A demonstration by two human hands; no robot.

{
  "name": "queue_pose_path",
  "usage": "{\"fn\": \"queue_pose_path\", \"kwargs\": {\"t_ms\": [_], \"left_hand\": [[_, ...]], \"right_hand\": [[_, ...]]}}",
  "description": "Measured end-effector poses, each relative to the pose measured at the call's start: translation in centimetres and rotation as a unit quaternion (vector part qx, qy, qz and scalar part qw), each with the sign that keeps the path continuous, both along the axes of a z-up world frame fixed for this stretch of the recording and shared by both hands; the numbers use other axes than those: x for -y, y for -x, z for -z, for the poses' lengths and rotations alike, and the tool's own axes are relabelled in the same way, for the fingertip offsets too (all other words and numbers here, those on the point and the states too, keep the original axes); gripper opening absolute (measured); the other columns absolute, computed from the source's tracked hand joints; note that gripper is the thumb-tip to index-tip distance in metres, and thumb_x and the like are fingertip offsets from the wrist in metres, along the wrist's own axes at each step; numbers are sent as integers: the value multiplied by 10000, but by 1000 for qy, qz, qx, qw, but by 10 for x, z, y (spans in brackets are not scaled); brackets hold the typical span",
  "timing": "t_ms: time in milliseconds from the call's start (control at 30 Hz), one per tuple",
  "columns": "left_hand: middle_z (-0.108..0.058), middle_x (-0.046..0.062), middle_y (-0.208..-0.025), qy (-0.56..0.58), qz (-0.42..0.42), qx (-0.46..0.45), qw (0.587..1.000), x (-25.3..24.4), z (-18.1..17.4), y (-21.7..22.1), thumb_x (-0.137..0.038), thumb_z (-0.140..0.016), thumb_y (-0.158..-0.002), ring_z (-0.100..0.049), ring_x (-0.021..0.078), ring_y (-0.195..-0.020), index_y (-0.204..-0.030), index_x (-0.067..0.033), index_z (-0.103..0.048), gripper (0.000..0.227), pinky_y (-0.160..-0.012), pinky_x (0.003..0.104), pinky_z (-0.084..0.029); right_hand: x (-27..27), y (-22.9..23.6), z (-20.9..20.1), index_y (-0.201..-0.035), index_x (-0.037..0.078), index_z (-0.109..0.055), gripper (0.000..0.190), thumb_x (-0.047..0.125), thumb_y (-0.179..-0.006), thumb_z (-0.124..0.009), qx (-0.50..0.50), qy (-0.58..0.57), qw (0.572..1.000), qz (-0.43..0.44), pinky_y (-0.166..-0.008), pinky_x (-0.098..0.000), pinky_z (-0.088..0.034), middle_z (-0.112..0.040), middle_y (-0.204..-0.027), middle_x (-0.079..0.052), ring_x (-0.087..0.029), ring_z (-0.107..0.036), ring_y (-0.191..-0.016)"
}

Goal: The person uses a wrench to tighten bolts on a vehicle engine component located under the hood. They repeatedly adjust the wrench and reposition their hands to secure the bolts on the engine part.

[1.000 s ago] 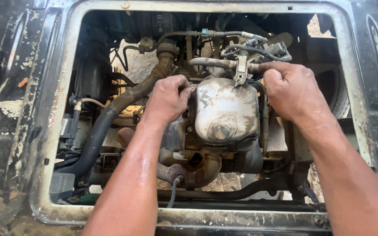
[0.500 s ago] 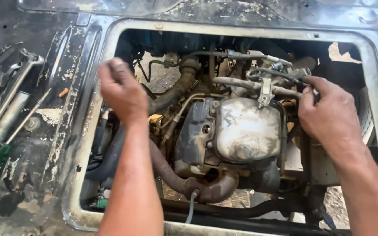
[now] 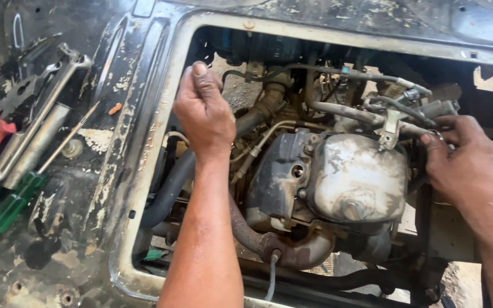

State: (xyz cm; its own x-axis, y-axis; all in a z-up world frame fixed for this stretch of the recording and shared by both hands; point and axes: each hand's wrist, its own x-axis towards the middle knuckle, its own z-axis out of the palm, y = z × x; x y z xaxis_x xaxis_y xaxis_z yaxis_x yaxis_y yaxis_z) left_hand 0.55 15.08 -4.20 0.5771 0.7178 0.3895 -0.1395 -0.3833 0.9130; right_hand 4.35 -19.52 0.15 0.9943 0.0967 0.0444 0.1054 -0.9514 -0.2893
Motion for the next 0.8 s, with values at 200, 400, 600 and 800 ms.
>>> {"fn": "queue_pose_path", "kwargs": {"t_ms": [200,400,600,800], "left_hand": [[-537,20,-665,0,5,12,1000,-7,7,1,-428,-418,-1164,-523,117,-611,-823,-77,-561,510,-590,298,-439],[-567,109,-589,131,87,-239,958,-10,1,-3,-423,-372,-1079,-549,232,-487,-836,-77,-637,498,-454,403,-446],[-702,291,-873,40,116,-313,942,1,-3,-6,-354,-547,-991,-670,489,-868,-897,20,-694,413,-749,527,-530],[-737,238,-874,5,167,-341,925,10,13,-6,-261,-641,-914,-715,417,-874,-914,-36,-734,243,-785,493,-553]], "right_hand": [[6,-5,23,-1248,-12,-626,296,185,-1038,-694,-26,-126,988,84,-573,-488,-518,-724,-897,-195,-392,-665,-672],[38,-38,52,-1191,-17,-631,277,214,-1056,-702,-13,-66,994,84,-598,-461,-528,-720,-871,-197,-365,-675,-679],[73,-64,71,-1134,-22,-636,281,242,-1073,-711,-14,-27,996,86,-624,-434,-539,-715,-845,-200,-338,-685,-687],[129,-87,88,-1077,-27,-641,308,270,-1091,-720,-17,7,996,84,-649,-407,-550,-710,-819,-203,-311,-696,-694]]}}
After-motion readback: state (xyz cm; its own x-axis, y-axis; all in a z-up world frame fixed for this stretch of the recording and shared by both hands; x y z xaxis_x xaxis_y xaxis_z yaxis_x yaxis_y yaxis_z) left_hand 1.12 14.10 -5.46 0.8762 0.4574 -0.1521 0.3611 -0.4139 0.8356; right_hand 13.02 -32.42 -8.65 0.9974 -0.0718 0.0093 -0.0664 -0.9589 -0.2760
